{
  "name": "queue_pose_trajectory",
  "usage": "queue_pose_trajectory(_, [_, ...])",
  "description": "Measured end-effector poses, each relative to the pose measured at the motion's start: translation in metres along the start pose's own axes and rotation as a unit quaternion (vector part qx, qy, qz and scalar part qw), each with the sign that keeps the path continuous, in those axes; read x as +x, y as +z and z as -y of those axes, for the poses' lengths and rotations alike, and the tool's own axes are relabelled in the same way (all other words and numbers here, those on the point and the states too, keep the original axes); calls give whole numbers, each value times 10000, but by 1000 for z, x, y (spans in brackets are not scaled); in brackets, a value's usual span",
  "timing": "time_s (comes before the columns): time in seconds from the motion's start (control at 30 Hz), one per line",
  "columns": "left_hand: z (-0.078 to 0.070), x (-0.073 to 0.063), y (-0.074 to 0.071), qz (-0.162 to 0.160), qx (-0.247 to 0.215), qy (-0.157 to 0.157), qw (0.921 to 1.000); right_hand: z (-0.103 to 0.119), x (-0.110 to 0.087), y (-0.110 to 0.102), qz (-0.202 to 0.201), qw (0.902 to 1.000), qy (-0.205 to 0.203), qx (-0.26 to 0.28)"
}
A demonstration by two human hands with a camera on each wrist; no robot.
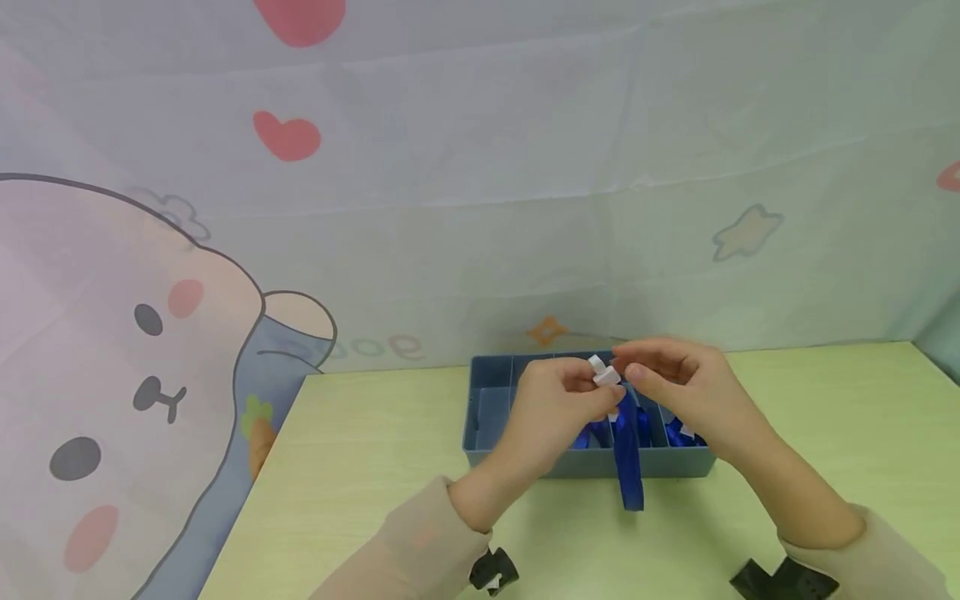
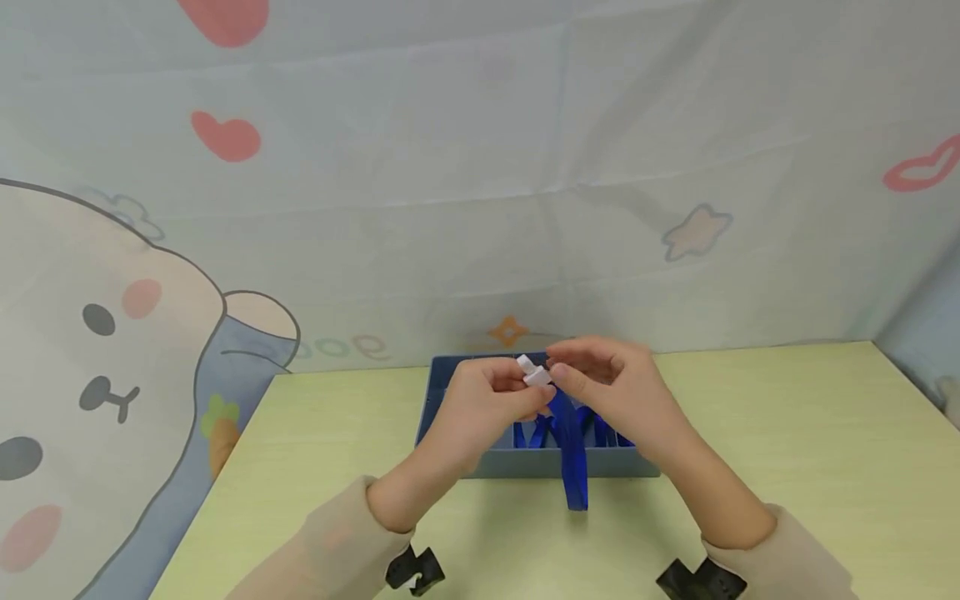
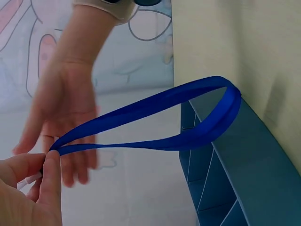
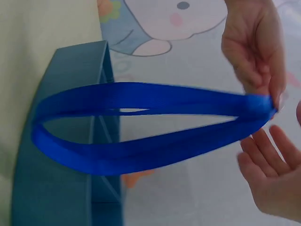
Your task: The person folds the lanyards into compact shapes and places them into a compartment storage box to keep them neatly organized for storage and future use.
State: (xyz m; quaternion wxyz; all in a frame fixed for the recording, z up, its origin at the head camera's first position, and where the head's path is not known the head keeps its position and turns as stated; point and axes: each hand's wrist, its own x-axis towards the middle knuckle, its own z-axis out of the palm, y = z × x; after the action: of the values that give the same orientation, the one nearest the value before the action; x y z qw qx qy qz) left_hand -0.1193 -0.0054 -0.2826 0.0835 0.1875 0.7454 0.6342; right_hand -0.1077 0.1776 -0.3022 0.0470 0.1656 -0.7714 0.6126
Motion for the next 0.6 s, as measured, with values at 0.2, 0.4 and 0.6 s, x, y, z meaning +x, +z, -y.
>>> queue_pose_trajectory(0.2, [-1,-1,-4,-23,-519,-304,9982,-23,-3,-2,1354,9835,285,1162])
queue_pose_trajectory(0.4, [-2,0,-10,-167,-687,-312,9970,-33,-8,4,1571,9801,184,1196])
queue_pose_trajectory(0.6, [-3,0,-17,-329,-587,-397,9969,-41,-15,4,1571,9818,242,1036])
